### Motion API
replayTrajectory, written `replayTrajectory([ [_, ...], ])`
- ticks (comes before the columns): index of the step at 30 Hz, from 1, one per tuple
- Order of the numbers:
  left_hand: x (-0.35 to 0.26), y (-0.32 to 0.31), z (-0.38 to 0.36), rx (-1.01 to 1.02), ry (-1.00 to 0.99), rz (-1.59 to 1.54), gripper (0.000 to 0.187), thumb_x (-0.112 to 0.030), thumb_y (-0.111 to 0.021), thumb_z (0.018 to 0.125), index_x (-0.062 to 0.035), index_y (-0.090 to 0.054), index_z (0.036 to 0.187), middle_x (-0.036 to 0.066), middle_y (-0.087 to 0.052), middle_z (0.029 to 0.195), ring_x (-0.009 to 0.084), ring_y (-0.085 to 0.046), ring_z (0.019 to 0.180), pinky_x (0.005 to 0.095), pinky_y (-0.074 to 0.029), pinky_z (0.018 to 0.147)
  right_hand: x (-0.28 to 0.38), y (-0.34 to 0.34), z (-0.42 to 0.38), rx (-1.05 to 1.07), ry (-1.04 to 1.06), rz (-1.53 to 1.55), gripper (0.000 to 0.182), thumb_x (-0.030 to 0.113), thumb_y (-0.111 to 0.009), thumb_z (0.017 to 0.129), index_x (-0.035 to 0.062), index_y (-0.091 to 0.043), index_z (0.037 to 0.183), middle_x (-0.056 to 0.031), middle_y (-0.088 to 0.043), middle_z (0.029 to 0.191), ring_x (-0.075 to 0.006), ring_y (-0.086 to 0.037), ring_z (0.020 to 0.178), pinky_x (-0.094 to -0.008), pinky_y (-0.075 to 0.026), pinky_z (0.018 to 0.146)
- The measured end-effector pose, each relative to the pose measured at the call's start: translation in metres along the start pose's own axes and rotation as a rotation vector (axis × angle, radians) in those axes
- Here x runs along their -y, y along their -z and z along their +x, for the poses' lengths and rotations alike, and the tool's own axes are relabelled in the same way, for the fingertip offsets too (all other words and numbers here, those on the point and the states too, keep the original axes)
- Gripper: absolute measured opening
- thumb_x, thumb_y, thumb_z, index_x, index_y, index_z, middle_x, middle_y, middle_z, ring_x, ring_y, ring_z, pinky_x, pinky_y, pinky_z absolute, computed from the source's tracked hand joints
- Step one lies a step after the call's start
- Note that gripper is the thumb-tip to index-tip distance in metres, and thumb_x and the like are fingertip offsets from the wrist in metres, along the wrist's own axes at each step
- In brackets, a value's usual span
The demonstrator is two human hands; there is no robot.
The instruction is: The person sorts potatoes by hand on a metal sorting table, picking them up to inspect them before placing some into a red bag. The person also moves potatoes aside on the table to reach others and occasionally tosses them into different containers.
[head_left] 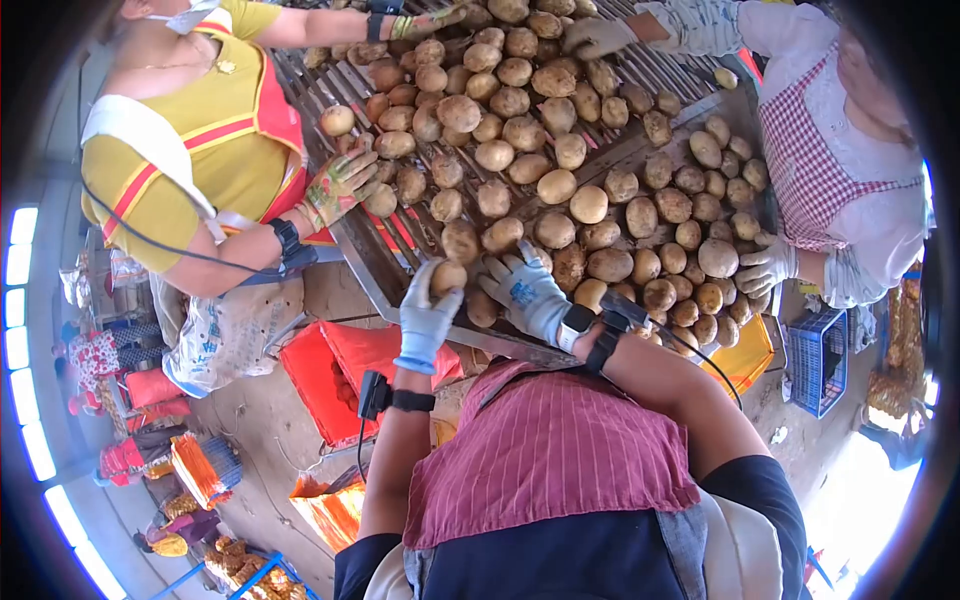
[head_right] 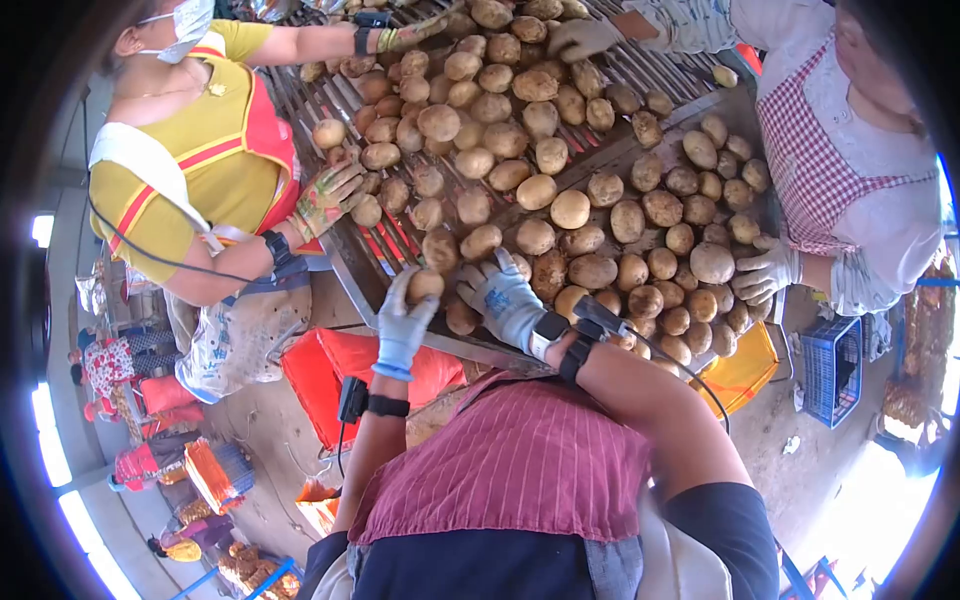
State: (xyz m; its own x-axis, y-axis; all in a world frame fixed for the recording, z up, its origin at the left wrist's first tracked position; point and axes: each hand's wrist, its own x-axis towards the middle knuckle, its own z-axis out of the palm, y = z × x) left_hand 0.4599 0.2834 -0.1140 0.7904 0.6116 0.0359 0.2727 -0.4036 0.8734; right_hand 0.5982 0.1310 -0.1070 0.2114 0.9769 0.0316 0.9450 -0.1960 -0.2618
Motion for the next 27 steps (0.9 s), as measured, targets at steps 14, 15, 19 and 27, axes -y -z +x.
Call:
replayTrajectory([
  [14, 0.036, 0.083, -0.067, -0.401, 0.493, -0.792, 0.025, -0.025, -0.063, 0.091, -0.0104, -0.061, 0.111, 0.004, -0.06, 0.099, 0.013, -0.053, 0.082, 0.0259, -0.046, 0.064, -0.014, 0.034, -0.163, 0.064, -0.536, 0.114, 0.067, 0.054, -0.067, 0.076, 0.0272, -0.053, 0.136, -0.0107, -0.031, 0.154, -0.0395, -0.026, 0.141, -0.069, -0.019, 0.108],
  [15, 0.051, 0.106, -0.079, -0.49, 0.491, -0.648, 0.025, -0.027, -0.062, 0.092, -0.0099, -0.062, 0.109, 0.004, -0.059, 0.096, 0.0123, -0.053, 0.079, 0.027, -0.046, 0.063, -0.01, 0.04, -0.168, 0.097, -0.587, 0.087, 0.068, 0.055, -0.069, 0.073, 0.0306, -0.054, 0.135, -0.0118, -0.032, 0.153, -0.0392, -0.029, 0.139, -0.0678, -0.021, 0.107],
  [19, 0.138, 0.212, -0.137, -0.619, 0.705, -0.487, 0.033, -0.038, -0.063, 0.091, -0.0099, -0.06, 0.109, 0.004, -0.06, 0.1, 0.0158, -0.055, 0.082, 0.0324, -0.046, 0.068, -0.014, 0.045, -0.187, 0.009, -0.637, 0.035, 0.066, 0.057, -0.071, 0.07, 0.0354, -0.057, 0.13, -0.0133, -0.045, 0.138, -0.0373, -0.046, 0.123, -0.0613, -0.03, 0.101],
  [27, 0.118, 0.199, -0.143, -0.699, 0.689, -0.114, 0.038, -0.026, -0.061, 0.094, 0.0011, -0.058, 0.121, 0.011, -0.06, 0.119, 0.0227, -0.056, 0.106, 0.0347, -0.044, 0.096, -0.094, 0.038, -0.248, -0.335, -0.809, -0.193, 0.021, 0.028, -0.062, 0.081, 0.0083, -0.059, 0.085, -0.0118, -0.057, 0.093, -0.0334, -0.056, 0.085, -0.0456, -0.045, 0.072],
])
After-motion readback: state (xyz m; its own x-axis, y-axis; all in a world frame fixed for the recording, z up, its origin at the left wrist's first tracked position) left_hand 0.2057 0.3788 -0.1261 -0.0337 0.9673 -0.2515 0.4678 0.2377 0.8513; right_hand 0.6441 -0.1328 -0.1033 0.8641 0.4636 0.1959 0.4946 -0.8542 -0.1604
